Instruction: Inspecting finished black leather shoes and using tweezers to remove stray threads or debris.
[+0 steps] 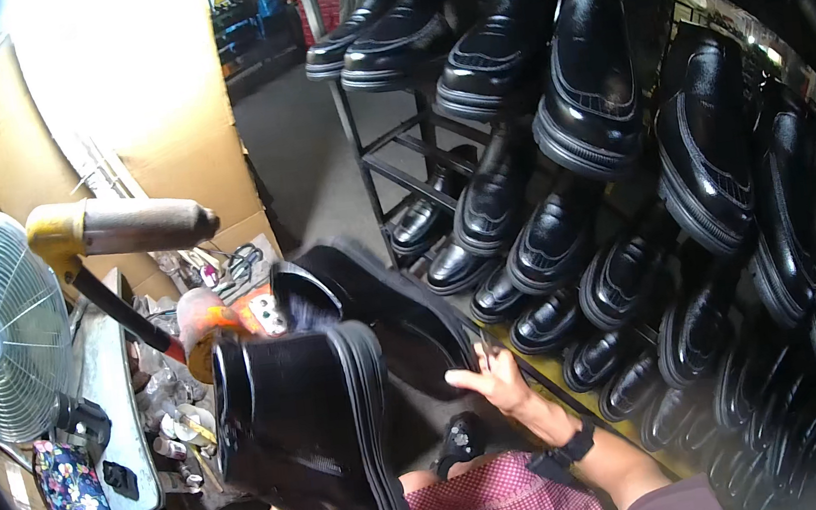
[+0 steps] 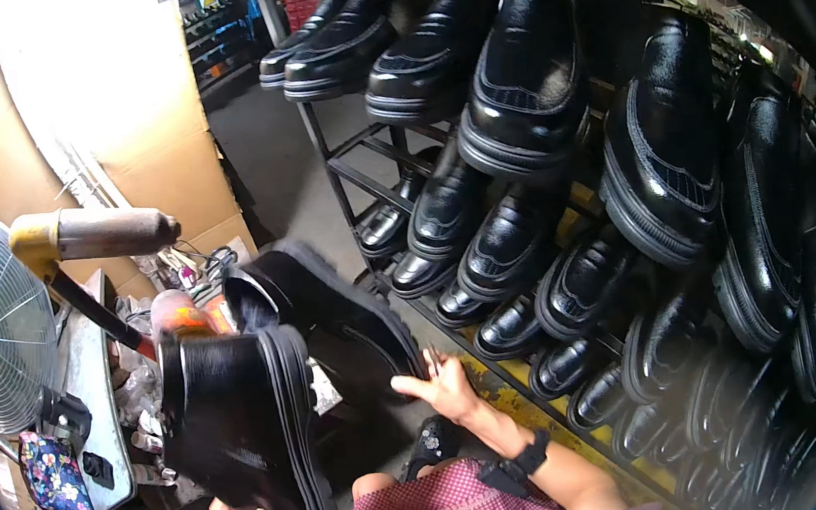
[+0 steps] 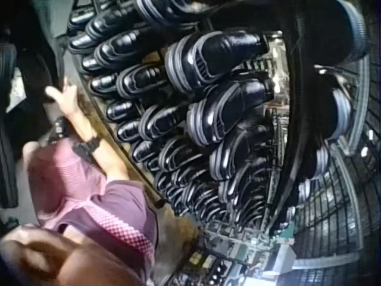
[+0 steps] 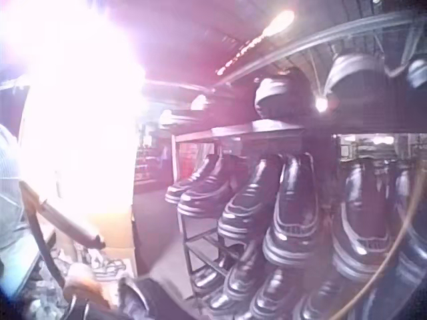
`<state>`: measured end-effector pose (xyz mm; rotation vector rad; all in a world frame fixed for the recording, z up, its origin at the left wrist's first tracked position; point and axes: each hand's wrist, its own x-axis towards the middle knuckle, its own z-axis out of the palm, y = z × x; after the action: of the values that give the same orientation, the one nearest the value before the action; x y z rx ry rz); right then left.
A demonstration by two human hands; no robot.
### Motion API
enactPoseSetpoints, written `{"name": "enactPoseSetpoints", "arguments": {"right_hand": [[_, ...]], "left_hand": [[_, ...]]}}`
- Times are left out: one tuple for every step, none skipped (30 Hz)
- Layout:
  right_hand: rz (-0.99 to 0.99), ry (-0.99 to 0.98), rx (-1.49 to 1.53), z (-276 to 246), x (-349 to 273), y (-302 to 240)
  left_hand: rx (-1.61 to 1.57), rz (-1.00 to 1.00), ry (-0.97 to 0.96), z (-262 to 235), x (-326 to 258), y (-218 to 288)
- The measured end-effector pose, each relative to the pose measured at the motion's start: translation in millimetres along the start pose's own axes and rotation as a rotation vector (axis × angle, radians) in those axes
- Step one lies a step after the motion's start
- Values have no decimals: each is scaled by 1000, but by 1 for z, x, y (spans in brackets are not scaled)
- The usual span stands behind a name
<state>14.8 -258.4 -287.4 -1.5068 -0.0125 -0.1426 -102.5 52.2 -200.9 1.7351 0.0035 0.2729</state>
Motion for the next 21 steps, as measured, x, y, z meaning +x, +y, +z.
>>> {"name": "enactPoseSetpoints", "arguments": {"right_hand": [[71, 97, 237, 9, -15, -14], [230, 20, 382, 1, -25, -23], [373, 23, 322, -9, -31, -21], [518, 28, 268, -19, -38, -20], [529, 30, 276, -22, -42, -17], [571, 90, 333, -25, -45, -17], [615, 151, 390, -28, -47, -19], [625, 162, 386, -32, -49, -23], [647, 132, 400, -34, -53, -33], [671, 102, 416, -36, -55, -37], [701, 121, 317, -45, -61, -22], [754, 96, 321, -41, -58, -32], [734, 65, 205, -48, -64, -15], [709, 51, 85, -56, -74, 2], [702, 54, 111, -50, -75, -1], [694, -23, 69, -54, -81, 17], [690, -45, 99, -47, -76, 0], [682, -54, 127, -40, -73, -19], [678, -79, 147, -43, -78, -6], [713, -90, 160, -46, -80, -1], [737, -97, 115, -46, -81, -1]], "left_hand": [[-54, -74, -10, 11, 10, 22], [-47, -66, -143, 1, 21, 17], [-72, -63, -139, 12, 32, 27], [-90, -60, -137, 27, 48, 47], [-107, -83, -146, 39, 60, 57], [-135, -100, -155, 49, 75, 64], [-191, -135, -189, 57, 90, 65], [-231, -194, -174, 75, 109, 76], [-195, -183, -229, 71, 130, 64], [-189, -194, -250, 73, 155, 55], [-97, -275, -251, 88, 184, 49], [-30, -225, -210, 100, 209, 35], [-109, -82, -199, 123, 225, 40], [-41, -182, -181, 143, 244, 47], [8, -117, -208, 156, 266, 40], [18, -52, -263, 165, 288, 38], [-41, -116, -254, 179, 304, 39], [-95, -141, -279, 192, 321, 39], [-63, -107, -306, 202, 337, 39], [-33, -72, -342, 214, 354, 37], [14, 9, -372, 223, 371, 33]]}}
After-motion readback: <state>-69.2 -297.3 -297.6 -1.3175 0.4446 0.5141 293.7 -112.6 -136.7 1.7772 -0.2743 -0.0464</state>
